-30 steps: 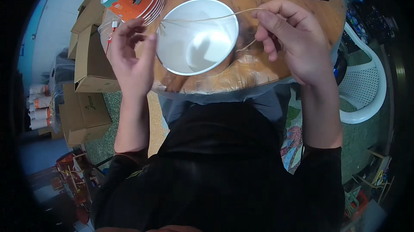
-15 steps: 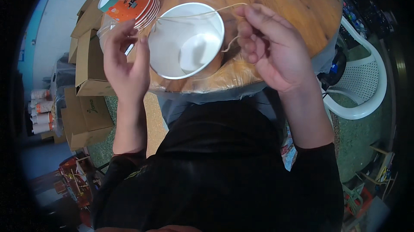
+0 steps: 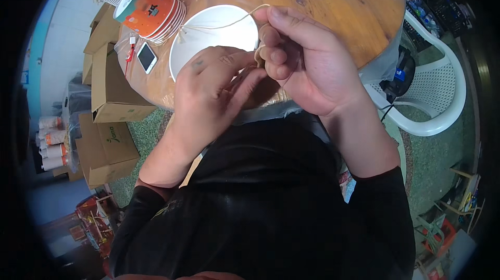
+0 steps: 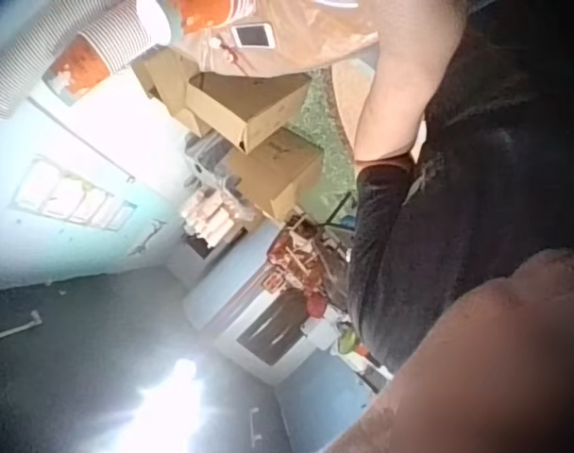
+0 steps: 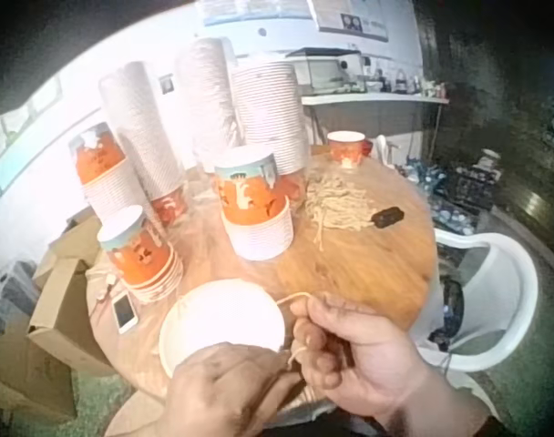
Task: Tying and securing thin strings to paper buckets for packaging.
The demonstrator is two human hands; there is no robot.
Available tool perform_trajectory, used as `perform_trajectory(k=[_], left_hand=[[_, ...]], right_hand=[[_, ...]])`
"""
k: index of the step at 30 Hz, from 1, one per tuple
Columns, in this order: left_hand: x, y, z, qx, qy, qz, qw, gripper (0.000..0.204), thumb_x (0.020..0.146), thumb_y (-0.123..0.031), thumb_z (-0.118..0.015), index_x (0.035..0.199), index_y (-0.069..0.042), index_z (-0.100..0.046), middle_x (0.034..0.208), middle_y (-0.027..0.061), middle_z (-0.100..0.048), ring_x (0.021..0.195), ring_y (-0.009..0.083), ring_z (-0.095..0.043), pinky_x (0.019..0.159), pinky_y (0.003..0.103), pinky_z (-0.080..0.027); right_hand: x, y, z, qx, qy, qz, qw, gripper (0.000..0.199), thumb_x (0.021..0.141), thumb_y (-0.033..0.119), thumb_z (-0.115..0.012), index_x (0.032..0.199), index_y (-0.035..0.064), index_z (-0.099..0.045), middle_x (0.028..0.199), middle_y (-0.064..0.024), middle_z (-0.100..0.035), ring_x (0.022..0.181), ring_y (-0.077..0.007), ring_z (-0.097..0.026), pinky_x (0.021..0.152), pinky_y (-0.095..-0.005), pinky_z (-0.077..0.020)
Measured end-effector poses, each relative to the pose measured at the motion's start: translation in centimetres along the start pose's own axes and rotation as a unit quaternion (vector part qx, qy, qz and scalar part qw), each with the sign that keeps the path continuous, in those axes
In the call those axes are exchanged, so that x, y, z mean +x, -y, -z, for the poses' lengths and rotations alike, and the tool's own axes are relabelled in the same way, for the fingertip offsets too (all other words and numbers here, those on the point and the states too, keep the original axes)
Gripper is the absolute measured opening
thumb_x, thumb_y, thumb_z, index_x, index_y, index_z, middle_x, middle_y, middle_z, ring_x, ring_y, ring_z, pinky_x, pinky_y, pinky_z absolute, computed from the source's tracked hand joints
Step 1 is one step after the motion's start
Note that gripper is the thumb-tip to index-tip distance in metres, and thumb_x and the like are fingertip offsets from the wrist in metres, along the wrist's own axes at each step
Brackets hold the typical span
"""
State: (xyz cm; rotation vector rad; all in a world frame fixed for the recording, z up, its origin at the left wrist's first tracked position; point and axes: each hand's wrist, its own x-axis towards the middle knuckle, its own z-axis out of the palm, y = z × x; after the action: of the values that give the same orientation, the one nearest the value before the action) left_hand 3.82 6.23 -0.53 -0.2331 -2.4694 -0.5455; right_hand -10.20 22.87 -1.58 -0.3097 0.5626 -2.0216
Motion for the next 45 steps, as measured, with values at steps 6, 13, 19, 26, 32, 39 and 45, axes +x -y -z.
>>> perform_trajectory(k=[6, 13, 19, 26, 32, 39, 45], left_hand=[[0.7, -1.5, 0.7, -0.073, -0.033, 0.052, 0.995, 0.025, 0.087, -0.008, -0.093, 0.110, -0.003, -0.082, 0.094, 0.0104, -0.080, 0.081, 0.0279, -0.075, 0.074, 0.037, -0.060], [-0.1, -0.8, 1.3, -0.033, -0.002, 0.020, 0.999, 0.023, 0.087, -0.004, -0.086, 0.110, -0.002, -0.080, 0.095, 0.0118, -0.080, 0.089, 0.0322, -0.076, 0.083, 0.043, -0.060], [-1.5, -1.1, 2.4, -0.009, 0.015, 0.014, 1.000, 0.033, 0.081, 0.002, -0.081, 0.114, -0.003, -0.080, 0.096, 0.0106, -0.074, 0.091, 0.0327, -0.072, 0.086, 0.044, -0.057], [-2.9, -0.9, 2.6, -0.001, -0.012, -0.040, 0.999, 0.045, 0.078, -0.001, -0.080, 0.123, -0.003, -0.076, 0.096, 0.0078, -0.071, 0.084, 0.0297, -0.069, 0.082, 0.041, -0.053], [-3.2, -0.3, 2.7, 0.011, -0.016, -0.100, 0.995, 0.041, 0.081, -0.005, -0.079, 0.122, -0.002, -0.075, 0.100, 0.0076, -0.073, 0.087, 0.0275, -0.070, 0.082, 0.040, -0.053], [-2.1, -0.7, 3.7, -0.014, 0.019, -0.072, 0.997, 0.036, 0.082, 0.012, -0.083, 0.113, -0.003, -0.073, 0.099, 0.0109, -0.077, 0.084, 0.0301, -0.072, 0.075, 0.041, -0.056], [-1.5, -0.6, 4.1, -0.076, 0.047, 0.001, 0.996, 0.026, 0.087, 0.009, -0.084, 0.109, -0.002, -0.075, 0.100, 0.0139, -0.080, 0.089, 0.0311, -0.078, 0.078, 0.038, -0.061]], right_hand=[[-0.3, 0.1, -0.7, 0.016, 0.018, 0.007, 1.000, 0.027, 0.115, 0.022, -0.065, 0.126, -0.0007, -0.073, 0.090, -0.0027, -0.071, 0.071, -0.0092, -0.062, 0.060, -0.0210, -0.0512], [-0.7, 0.1, -0.8, -0.014, 0.010, 0.001, 1.000, 0.027, 0.120, 0.022, -0.057, 0.130, 0.0001, -0.069, 0.091, 0.0010, -0.058, 0.071, -0.0068, -0.050, 0.055, -0.0187, -0.0439], [0.0, -1.6, 1.3, -0.352, -0.248, 0.237, 0.871, 0.047, 0.102, 0.003, -0.078, 0.144, -0.0016, -0.058, 0.134, -0.0117, -0.070, 0.084, -0.0081, -0.068, 0.066, -0.0228, -0.0539], [-3.8, -5.6, -0.2, -0.520, 0.072, 0.242, 0.816, 0.047, 0.098, -0.007, -0.077, 0.144, -0.0056, -0.067, 0.118, -0.0134, -0.082, 0.086, -0.0144, -0.080, 0.072, -0.0278, -0.0626], [-2.7, -7.2, 0.9, -0.491, 0.033, 0.255, 0.832, 0.031, 0.091, -0.008, -0.084, 0.121, -0.0031, -0.077, 0.100, -0.0140, -0.082, 0.086, -0.0197, -0.082, 0.076, -0.0300, -0.0659], [-2.2, -7.6, 1.1, -0.533, -0.005, 0.383, 0.754, 0.019, 0.085, -0.006, -0.090, 0.101, -0.0006, -0.081, 0.088, -0.0123, -0.079, 0.073, -0.0200, -0.076, 0.065, -0.0312, -0.0593], [-2.3, -7.0, 1.4, -0.565, -0.009, 0.395, 0.725, 0.018, 0.085, -0.007, -0.088, 0.097, 0.0024, -0.079, 0.078, -0.0064, -0.071, 0.066, -0.0157, -0.067, 0.061, -0.0288, -0.0524]])
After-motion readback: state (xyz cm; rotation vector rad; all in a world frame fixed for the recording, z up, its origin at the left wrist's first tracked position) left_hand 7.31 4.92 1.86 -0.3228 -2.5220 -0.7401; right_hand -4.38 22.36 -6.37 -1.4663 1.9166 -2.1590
